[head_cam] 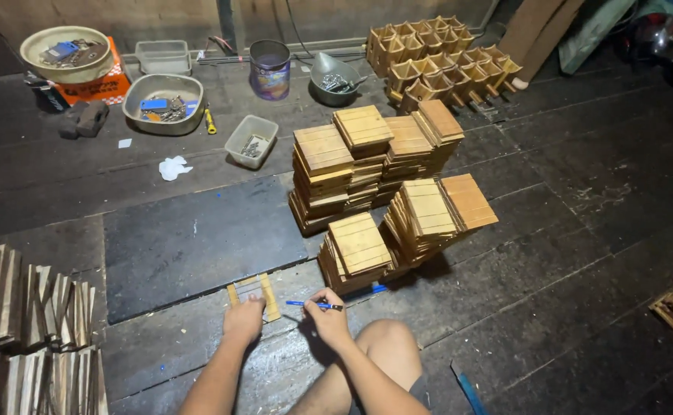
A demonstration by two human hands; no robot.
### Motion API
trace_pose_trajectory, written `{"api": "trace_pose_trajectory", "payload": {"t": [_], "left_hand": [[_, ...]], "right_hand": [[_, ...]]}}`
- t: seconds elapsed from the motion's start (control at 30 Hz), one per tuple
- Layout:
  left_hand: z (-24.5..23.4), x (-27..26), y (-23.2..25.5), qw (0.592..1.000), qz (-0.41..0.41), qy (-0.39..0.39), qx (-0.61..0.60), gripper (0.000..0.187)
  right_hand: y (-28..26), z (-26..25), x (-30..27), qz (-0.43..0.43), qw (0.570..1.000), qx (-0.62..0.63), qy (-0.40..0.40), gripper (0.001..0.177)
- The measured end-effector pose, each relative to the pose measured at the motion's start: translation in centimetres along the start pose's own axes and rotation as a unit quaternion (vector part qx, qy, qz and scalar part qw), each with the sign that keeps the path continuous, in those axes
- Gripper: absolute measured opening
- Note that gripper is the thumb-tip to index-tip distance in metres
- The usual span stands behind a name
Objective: The person sits on the floor and uses a blue pen to draw grid lines and patterns on small rectangular wooden pieces. They handle the pieces one at a time, marking them and placing them aside.
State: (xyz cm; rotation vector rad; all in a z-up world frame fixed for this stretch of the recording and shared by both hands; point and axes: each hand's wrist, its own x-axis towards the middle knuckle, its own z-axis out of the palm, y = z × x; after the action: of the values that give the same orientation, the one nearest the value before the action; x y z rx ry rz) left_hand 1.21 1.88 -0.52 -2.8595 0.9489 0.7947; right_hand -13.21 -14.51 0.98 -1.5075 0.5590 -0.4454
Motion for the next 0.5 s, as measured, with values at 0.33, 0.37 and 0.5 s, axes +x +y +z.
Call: {"api": "trace_pose_trajectory", "payload": {"t": [0.33,0.37,0.5], "left_hand": [[-2.0,-0.4,-1.6,0.999,0.004,-0.054,-0.01,0.056],[-1.6,-0.4,-1.7,0.999,0.005,-0.037,-0.016,0.05],[-0.9,-0.1,-2.6,0.999,-0.028,-0.016,-0.044,0.054]], "right_hand": [[0.9,0.1,-0.6,-0.017,0.999,0.03,-0.018,0.016],[1.1,-0.1,-0.8,-0.012,1.0,0.003,-0.013,0.016],[2.1,0.4,-0.1,-0.009,0.999,-0.042,-0.006,0.011]]}}
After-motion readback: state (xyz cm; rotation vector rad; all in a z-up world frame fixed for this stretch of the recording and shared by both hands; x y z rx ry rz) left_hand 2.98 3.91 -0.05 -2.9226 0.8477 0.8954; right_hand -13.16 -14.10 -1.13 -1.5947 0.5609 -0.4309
